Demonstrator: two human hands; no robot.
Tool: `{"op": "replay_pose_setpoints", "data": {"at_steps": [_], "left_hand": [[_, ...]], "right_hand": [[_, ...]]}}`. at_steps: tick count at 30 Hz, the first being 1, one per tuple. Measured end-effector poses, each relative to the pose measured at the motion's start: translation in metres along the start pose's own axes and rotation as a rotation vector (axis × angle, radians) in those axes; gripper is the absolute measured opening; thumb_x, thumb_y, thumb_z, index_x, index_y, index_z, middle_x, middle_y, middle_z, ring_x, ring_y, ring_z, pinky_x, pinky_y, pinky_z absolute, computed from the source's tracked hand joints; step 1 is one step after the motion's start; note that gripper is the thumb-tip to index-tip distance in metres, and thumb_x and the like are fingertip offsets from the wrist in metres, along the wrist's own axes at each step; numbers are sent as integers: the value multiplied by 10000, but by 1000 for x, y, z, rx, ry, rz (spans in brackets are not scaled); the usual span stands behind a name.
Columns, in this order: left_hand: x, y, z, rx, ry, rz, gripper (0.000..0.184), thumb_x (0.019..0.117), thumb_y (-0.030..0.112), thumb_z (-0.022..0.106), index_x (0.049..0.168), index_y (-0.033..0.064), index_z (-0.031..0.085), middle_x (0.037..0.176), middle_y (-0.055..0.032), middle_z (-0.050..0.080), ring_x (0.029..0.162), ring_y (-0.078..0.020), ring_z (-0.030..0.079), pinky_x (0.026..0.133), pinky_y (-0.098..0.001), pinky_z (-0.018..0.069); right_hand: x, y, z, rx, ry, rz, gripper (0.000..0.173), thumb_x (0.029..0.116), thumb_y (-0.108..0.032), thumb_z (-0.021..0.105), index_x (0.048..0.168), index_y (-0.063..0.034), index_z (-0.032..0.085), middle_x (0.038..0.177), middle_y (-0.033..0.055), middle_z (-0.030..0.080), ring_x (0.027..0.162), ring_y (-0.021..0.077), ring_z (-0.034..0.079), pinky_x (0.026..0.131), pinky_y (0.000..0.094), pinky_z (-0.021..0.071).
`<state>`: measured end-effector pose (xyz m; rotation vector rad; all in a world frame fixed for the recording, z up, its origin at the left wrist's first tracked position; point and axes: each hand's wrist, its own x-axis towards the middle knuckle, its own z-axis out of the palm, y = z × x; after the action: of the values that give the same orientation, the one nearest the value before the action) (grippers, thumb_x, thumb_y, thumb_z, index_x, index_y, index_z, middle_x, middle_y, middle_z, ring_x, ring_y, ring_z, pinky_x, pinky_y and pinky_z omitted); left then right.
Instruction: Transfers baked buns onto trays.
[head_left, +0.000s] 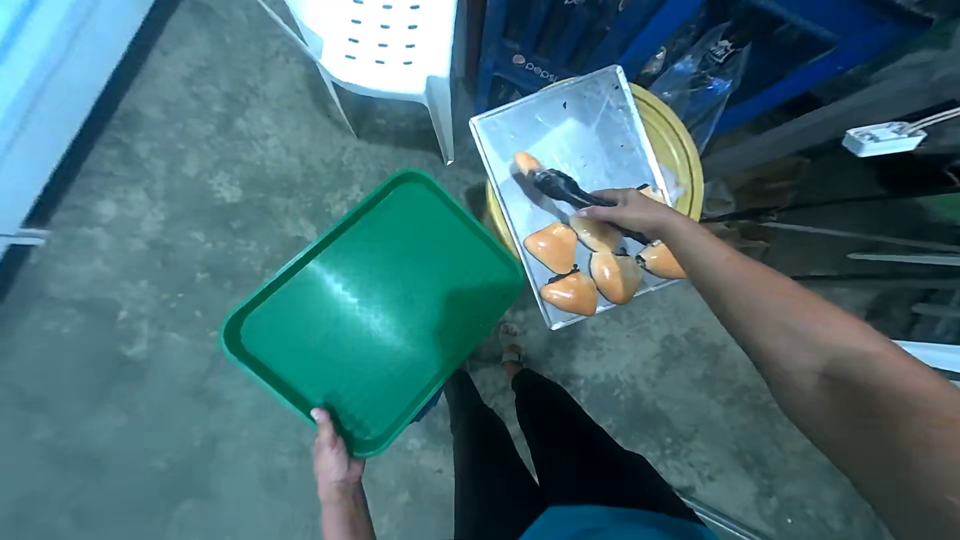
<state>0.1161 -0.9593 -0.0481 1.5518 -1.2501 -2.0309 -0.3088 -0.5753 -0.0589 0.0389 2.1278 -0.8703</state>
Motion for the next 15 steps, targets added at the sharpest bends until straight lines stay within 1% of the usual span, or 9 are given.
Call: {"op": "replay_pose_setpoints", "data": {"at_steps": [1,2,3,5,8,9,12,14,15], "left_hand": [[6,5,3,11,-1,-5,456,1110,407,235,1204,115,572,929,45,758,852,-58,742,737,-290,645],[13,11,6,13,-15,-8,459,1112,397,231,1199,109,578,922,36,761,845,-65,745,736,-293,647],[21,16,9,10,-30,-6,466,1112,394,232,1194,103,587,918,25,763,841,-74,747,736,-299,647],[33,23,12,17,-62,-2,471,1112,391,228,1192,99,588,920,19,765,842,-81,750,740,-303,649],[41,30,10,39,-81,-1,457,1108,394,235,1202,105,576,930,29,761,855,-76,747,749,-298,646],[42,31,9,39,-78,-4,460,1108,395,235,1195,105,581,928,30,763,855,-76,748,746,-295,646],[44,33,9,27,-72,-6,458,1108,399,242,1182,105,586,926,30,764,853,-76,749,741,-290,646],[45,34,13,8,-83,-5,463,1108,401,249,1189,98,589,934,14,764,863,-86,749,751,-304,647],[45,35,16,3,-82,-9,472,1109,401,243,1192,91,589,932,3,764,861,-92,749,751,-313,648]], "right_hand": [[-1,1,1,58,-9,41,498,1016,-322,654,1413,-37,560,1159,205,661,915,258,629,820,452,527],[-2,1,2,101,-16,79,489,1039,-333,610,1441,-61,544,1089,167,652,810,205,592,724,392,515],[-2,2,3,137,-25,109,460,1058,-353,566,1432,-86,551,984,105,629,706,148,556,626,325,494],[0,6,3,247,-47,155,391,1081,-382,479,1324,-99,597,870,38,617,576,91,530,504,254,464],[5,16,3,426,-130,213,416,1087,-483,362,1085,-143,601,829,-24,640,526,46,522,467,207,456],[6,19,4,485,-158,203,434,1083,-503,337,1082,-155,597,828,-34,639,528,39,526,465,196,458],[6,16,-2,589,-200,77,468,1051,-526,334,1274,-170,539,898,-38,654,564,33,550,485,181,478],[-1,5,-10,535,-165,10,462,1053,-509,355,1313,-169,530,934,-40,663,585,32,560,506,186,487],[-10,-5,-13,451,-138,-20,446,1052,-483,376,1316,-160,536,939,-36,665,587,29,563,510,188,489]]}}
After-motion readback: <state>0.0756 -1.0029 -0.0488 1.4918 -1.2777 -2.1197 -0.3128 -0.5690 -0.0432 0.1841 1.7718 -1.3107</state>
